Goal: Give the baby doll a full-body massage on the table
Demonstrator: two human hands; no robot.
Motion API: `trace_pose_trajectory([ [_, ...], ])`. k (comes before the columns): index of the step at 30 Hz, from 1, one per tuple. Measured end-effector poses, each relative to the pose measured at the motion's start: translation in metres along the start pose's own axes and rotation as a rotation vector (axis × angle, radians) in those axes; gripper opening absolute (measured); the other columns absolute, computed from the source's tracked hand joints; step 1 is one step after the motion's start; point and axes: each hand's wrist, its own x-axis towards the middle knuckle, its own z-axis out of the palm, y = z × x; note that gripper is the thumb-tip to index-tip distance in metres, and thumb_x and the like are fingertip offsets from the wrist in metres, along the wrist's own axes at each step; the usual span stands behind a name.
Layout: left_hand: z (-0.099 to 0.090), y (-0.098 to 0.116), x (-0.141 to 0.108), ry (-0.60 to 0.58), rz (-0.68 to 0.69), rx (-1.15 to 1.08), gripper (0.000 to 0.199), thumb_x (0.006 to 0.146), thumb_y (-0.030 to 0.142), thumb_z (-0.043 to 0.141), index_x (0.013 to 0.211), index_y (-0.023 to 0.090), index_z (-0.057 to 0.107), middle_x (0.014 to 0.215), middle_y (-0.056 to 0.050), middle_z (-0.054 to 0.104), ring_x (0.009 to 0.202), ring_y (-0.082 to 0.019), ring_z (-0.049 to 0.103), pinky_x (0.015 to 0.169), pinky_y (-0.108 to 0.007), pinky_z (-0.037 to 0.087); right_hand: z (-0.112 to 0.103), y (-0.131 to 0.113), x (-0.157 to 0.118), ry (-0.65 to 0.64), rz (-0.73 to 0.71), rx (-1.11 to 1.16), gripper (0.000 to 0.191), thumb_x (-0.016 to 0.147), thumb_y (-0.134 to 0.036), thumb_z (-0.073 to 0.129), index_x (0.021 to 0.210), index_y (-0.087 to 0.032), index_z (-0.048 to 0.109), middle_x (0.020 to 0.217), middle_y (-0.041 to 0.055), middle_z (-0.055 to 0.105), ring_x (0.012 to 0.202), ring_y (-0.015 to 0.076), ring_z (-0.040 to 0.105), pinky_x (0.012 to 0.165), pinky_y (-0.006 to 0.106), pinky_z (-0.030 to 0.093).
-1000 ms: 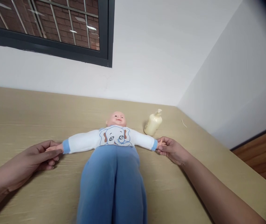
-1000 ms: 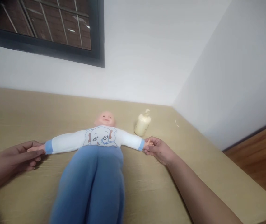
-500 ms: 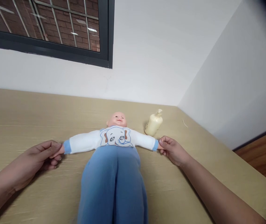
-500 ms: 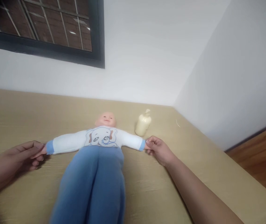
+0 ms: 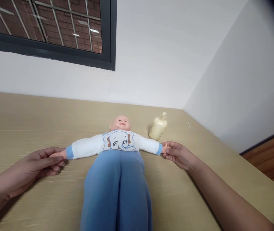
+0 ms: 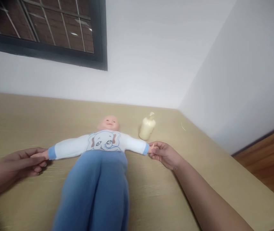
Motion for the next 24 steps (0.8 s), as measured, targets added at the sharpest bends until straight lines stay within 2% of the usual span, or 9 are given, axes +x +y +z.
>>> trace_pose_trajectory([
  [5,0.007,0.001,0.0,-0.031,0.081,0.078,0.036,0.077,0.051,0.078,0.096,0.021,0.07,0.074,0.0,0.053,0.061,-0.013,0.044,0.052,-0.02,0.04,0.001,0.003,0.002,0.028,-0.008,-0.051,0.036,0.069,-0.024,0.09,0.1,-0.018,0.071,0.084,0.0042,0.071,0.071,0.0129,0.063,0.064,0.025,0.047],
  [11,0.016,0.007,-0.003,0.034,0.105,0.17,0.046,0.072,0.062,0.077,0.08,0.02,0.064,0.065,0.002,0.048,0.056,-0.013,0.039,0.048,-0.021,0.036,0.005,0.007,0.004,0.063,-0.048,-0.089,0.036,0.068,-0.025,0.091,0.093,-0.019,0.065,0.071,-0.0007,0.064,0.06,0.0095,0.053,0.055,0.022,0.034],
  [15,0.021,0.009,-0.006,0.061,0.112,0.204,0.048,0.073,0.065,0.075,0.075,0.019,0.061,0.064,0.002,0.049,0.056,-0.013,0.039,0.049,-0.02,0.036,0.009,0.008,0.006,0.136,-0.068,-0.122,0.038,0.066,-0.031,0.093,0.08,-0.018,0.061,0.071,-0.0008,0.063,0.057,0.0089,0.05,0.052,0.023,0.031],
  [18,0.023,0.01,-0.008,0.084,0.109,0.183,0.049,0.07,0.066,0.075,0.079,0.02,0.063,0.064,0.002,0.048,0.057,-0.013,0.04,0.048,-0.021,0.036,0.01,0.008,0.007,0.168,-0.076,-0.141,0.039,0.068,-0.038,0.091,0.076,-0.018,0.058,0.069,-0.0003,0.064,0.055,0.0088,0.05,0.051,0.023,0.031],
  [24,0.027,0.013,-0.01,0.095,0.089,0.088,0.05,0.069,0.068,0.075,0.078,0.019,0.064,0.067,0.0,0.052,0.059,-0.014,0.044,0.05,-0.022,0.041,0.006,0.01,0.008,0.127,-0.09,-0.123,0.037,0.081,-0.05,0.079,0.079,-0.017,0.063,0.064,0.001,0.062,0.056,0.0098,0.051,0.053,0.023,0.034],
])
